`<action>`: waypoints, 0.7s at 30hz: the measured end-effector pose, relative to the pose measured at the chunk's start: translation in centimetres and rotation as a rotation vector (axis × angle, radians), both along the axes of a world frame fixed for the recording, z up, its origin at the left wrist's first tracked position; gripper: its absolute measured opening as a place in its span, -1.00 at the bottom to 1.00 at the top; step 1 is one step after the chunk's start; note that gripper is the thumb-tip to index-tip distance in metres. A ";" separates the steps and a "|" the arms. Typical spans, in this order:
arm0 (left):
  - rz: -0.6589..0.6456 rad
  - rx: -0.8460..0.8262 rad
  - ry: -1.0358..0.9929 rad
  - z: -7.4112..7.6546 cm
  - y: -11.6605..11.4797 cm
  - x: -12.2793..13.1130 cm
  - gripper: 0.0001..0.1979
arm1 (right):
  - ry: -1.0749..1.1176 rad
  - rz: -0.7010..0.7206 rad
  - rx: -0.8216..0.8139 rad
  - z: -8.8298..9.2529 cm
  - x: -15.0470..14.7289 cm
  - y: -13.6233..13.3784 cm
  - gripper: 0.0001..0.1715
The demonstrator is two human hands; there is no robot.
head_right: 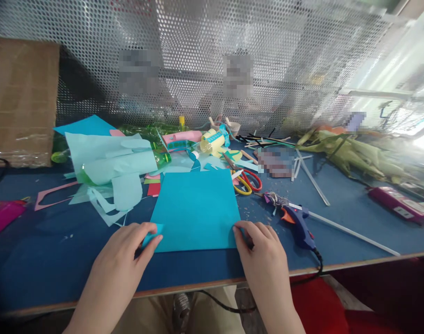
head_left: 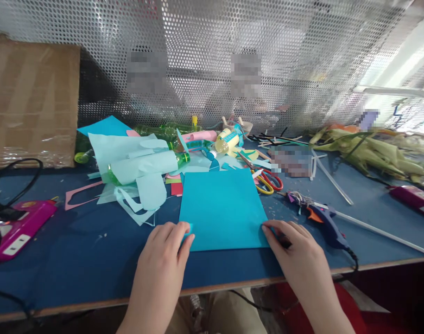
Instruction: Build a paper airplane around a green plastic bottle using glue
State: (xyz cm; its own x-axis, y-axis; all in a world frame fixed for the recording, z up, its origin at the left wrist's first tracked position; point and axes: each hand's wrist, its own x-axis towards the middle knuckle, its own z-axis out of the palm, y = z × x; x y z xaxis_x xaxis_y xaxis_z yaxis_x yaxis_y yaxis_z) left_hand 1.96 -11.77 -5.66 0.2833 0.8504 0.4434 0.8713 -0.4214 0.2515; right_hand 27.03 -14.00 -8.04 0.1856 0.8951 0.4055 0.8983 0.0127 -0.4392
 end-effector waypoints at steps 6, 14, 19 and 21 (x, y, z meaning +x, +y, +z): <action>0.046 0.155 0.074 0.2 -0.2 0.1 -0.71 | -0.029 0.022 0.013 -0.1 0.0 0.1 -0.69; -0.280 0.252 0.129 0.4 -2.6 1.5 -0.68 | -0.036 0.068 0.015 -0.1 0.0 0.1 -0.73; -0.372 0.230 0.298 -0.3 -3.8 2.1 -0.54 | -0.008 0.068 -0.014 -0.1 0.1 0.1 -0.73; -0.369 0.232 0.329 -0.5 -3.8 2.0 -0.51 | 0.013 0.061 -0.025 -0.1 0.1 0.1 -0.73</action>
State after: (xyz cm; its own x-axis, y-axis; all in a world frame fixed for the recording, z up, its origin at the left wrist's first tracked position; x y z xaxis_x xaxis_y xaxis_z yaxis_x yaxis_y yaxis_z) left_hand 3.97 -15.54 -6.19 0.6998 0.5588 0.4450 0.6722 -0.7259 -0.1456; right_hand 27.15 -13.94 -8.13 0.1355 0.9148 0.3804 0.8903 0.0561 -0.4519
